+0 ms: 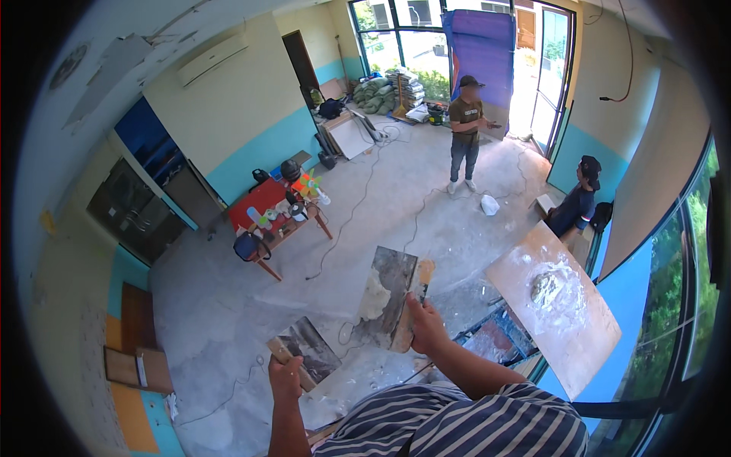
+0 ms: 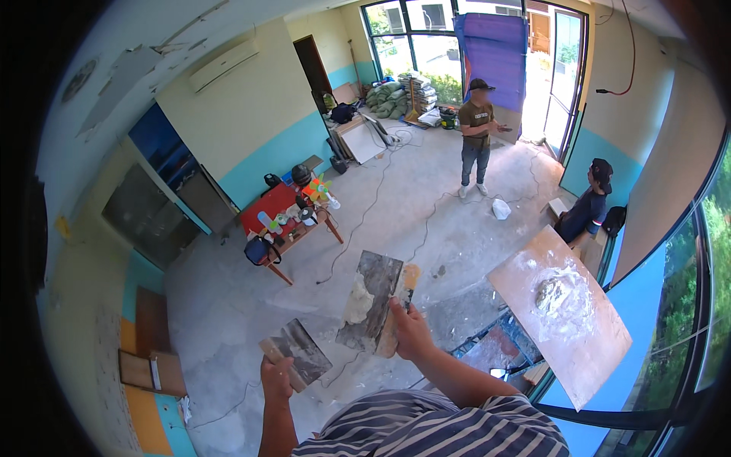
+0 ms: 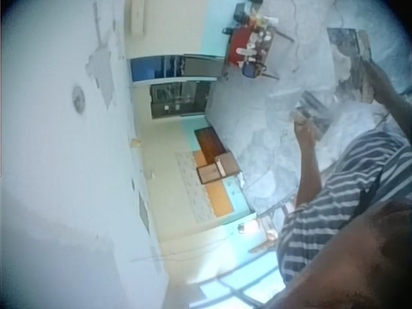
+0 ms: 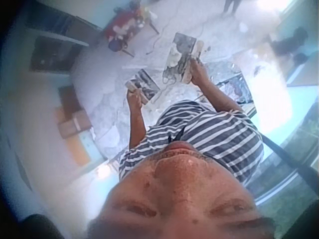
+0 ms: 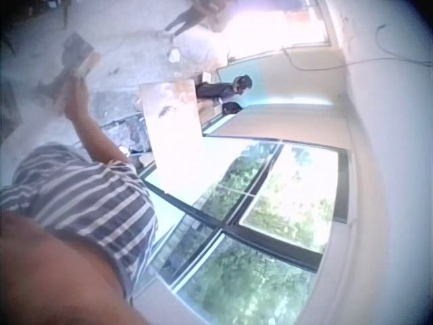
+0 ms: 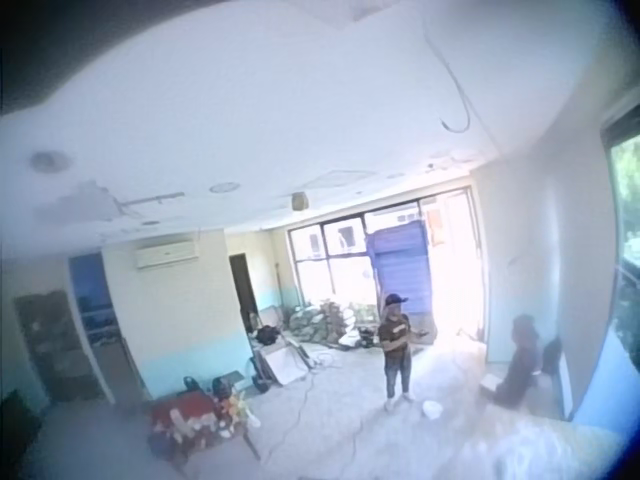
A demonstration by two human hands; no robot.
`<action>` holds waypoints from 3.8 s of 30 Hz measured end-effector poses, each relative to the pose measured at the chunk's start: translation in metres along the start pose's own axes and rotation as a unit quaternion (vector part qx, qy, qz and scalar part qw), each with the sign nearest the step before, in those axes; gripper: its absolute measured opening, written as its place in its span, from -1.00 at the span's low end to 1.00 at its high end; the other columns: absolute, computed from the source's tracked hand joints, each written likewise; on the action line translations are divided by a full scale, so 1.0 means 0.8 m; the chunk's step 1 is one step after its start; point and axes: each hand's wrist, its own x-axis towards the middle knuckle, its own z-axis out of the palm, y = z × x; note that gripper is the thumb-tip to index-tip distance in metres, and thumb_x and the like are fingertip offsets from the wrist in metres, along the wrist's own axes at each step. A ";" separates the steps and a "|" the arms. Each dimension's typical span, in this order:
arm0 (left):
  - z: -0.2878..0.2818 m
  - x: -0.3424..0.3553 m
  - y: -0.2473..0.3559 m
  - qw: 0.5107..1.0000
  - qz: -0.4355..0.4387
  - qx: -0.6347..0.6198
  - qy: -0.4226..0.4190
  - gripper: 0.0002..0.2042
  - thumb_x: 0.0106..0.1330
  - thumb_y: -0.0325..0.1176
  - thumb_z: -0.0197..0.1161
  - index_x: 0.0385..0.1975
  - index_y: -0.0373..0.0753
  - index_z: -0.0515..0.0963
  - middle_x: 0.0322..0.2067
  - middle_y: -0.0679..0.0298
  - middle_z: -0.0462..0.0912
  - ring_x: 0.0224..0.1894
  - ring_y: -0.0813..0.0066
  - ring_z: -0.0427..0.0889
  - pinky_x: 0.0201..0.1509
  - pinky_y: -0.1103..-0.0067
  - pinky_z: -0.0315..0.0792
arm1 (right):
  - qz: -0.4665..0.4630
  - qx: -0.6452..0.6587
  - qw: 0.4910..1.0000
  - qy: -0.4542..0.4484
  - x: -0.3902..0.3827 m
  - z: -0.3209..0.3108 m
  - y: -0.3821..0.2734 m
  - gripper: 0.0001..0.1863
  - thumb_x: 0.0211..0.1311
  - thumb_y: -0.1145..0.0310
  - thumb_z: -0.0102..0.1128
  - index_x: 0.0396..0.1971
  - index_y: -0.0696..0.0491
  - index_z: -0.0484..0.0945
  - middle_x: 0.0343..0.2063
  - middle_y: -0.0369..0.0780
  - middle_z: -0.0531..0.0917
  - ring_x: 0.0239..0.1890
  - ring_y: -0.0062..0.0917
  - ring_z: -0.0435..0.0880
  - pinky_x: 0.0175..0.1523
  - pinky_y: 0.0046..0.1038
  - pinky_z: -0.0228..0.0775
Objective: The person applies plaster to the ceiling using putty knives, then sets the tools onto a wooden board. Afterward, the person unrolls and applies tape to the ceiling using a utility knife and a roll of tape.
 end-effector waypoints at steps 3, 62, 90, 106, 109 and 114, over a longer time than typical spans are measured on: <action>-0.026 0.006 0.002 1.000 -0.001 0.003 0.004 -0.60 0.00 -0.58 0.20 -0.08 -0.34 0.43 -0.24 0.22 0.54 -0.22 0.41 0.54 -0.06 0.51 0.42 | -0.008 0.000 1.000 -0.010 -0.005 0.014 0.023 -0.57 0.35 0.15 0.09 0.10 0.04 0.34 -0.09 -0.19 0.59 -0.09 -0.34 0.64 0.02 -0.15 0.53; -0.086 0.018 0.006 0.990 0.016 0.128 -0.052 -0.62 0.01 -0.57 0.25 -0.09 -0.37 0.45 -0.26 0.20 0.55 -0.26 0.38 0.55 -0.12 0.46 0.44 | -0.058 -0.017 0.998 0.019 -0.052 0.044 0.067 -0.55 0.35 0.12 0.12 0.09 0.04 0.31 -0.12 -0.22 0.58 -0.12 -0.45 0.62 -0.02 -0.27 0.53; -0.012 -0.016 0.137 0.913 0.201 0.319 -0.157 -0.63 0.06 -0.30 0.35 -0.13 -0.31 0.54 -0.33 0.14 0.66 -0.29 0.36 0.63 -0.15 0.47 0.46 | -0.128 -0.080 0.988 0.005 -0.051 0.044 0.067 -0.62 0.35 0.22 0.12 0.09 0.03 0.36 -0.11 -0.26 0.59 -0.09 -0.48 0.61 0.00 -0.34 0.51; 0.028 -0.017 0.148 0.882 0.256 0.365 -0.154 -0.68 0.06 -0.31 0.30 -0.23 -0.35 0.51 -0.40 0.01 0.63 -0.36 0.13 0.62 -0.24 0.39 0.46 | -0.117 -0.219 0.967 -0.062 -0.048 0.056 0.076 -0.63 0.35 0.32 0.13 0.05 0.18 0.37 -0.11 -0.27 0.59 -0.09 -0.65 0.53 0.04 -0.51 0.40; 0.034 -0.012 0.151 0.873 0.272 0.377 -0.148 -0.73 0.07 -0.33 0.30 -0.28 -0.34 0.50 -0.43 0.02 0.60 -0.38 0.11 0.61 -0.28 0.36 0.46 | -0.112 -0.245 0.962 -0.051 -0.040 0.052 0.070 -0.62 0.35 0.30 0.13 0.05 0.19 0.37 -0.11 -0.26 0.59 -0.10 -0.65 0.53 0.02 -0.51 0.41; -0.007 0.015 0.161 0.817 0.430 0.385 -0.005 -0.78 0.11 -0.36 0.32 -0.32 -0.31 0.50 -0.47 0.05 0.57 -0.40 0.06 0.60 -0.31 0.37 0.46 | -0.124 -0.284 0.945 -0.106 -0.039 0.052 0.080 -0.64 0.37 0.22 0.11 0.03 0.12 0.40 -0.26 -0.35 0.55 -0.28 -0.73 0.47 -0.18 -0.56 0.40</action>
